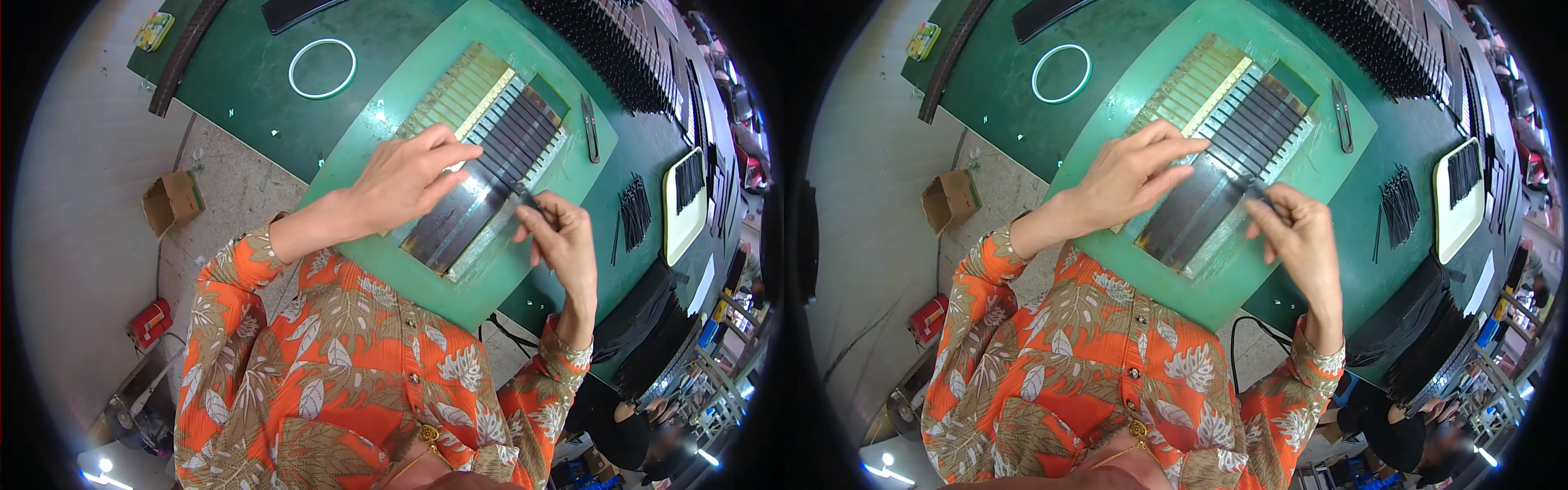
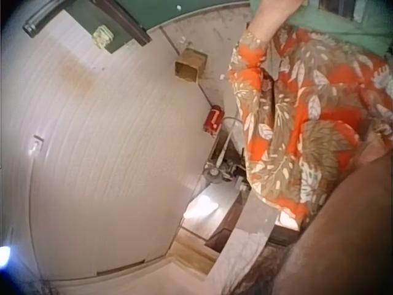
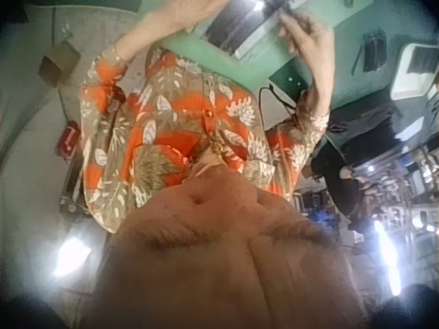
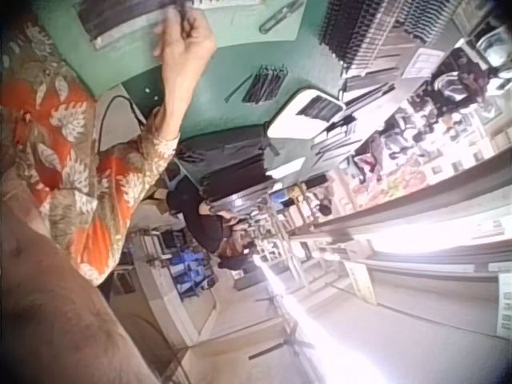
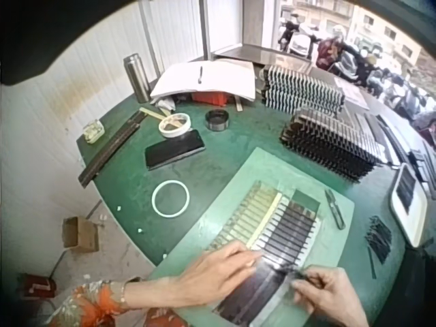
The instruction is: Assembling small electronic components onto a tray fixture at a workbench.
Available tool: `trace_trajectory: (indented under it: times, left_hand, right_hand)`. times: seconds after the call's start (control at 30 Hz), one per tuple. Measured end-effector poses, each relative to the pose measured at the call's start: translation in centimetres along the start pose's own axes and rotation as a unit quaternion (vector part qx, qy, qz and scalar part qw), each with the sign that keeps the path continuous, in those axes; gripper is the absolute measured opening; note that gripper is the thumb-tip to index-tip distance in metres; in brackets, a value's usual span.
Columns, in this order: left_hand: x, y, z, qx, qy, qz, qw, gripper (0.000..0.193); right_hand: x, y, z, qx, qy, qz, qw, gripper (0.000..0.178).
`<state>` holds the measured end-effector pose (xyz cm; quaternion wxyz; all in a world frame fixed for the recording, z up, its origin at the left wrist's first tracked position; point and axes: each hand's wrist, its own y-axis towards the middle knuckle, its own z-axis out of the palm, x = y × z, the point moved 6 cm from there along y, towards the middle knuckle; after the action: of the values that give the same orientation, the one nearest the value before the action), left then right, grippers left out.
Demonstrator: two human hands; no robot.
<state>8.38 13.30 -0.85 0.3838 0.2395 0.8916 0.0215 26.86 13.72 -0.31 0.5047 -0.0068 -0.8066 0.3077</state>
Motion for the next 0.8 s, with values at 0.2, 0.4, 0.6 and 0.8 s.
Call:
trace_trajectory:
  times: [0.2,0.4,0.6,0.8]
  left_hand:
    - [0.9,-1.8,0.6,0.134,-0.464,-0.291,0.826,0.016]
    - [2.0,-1.7,-0.8,0.07,-0.337,-0.271,0.899,0.012]
    - [1.4,-1.4,-1.7,-0.088,-0.064,-0.053,0.993,0.008]
    - [1.1,-1.4,-1.1,-0.081,-0.013,-0.024,0.996,0.013]
  right_hand:
    - [0.4,-0.4,2.6,0.097,0.09,-0.027,0.991,0.014]
    - [0.4,1.0,2.7,0.072,0.087,0.002,0.994,0.014]
    - [-0.7,2.7,2.0,0.035,0.058,-0.009,0.998,0.014]
    - [-1.0,3.0,1.6,0.028,0.037,0.008,0.999,0.014]
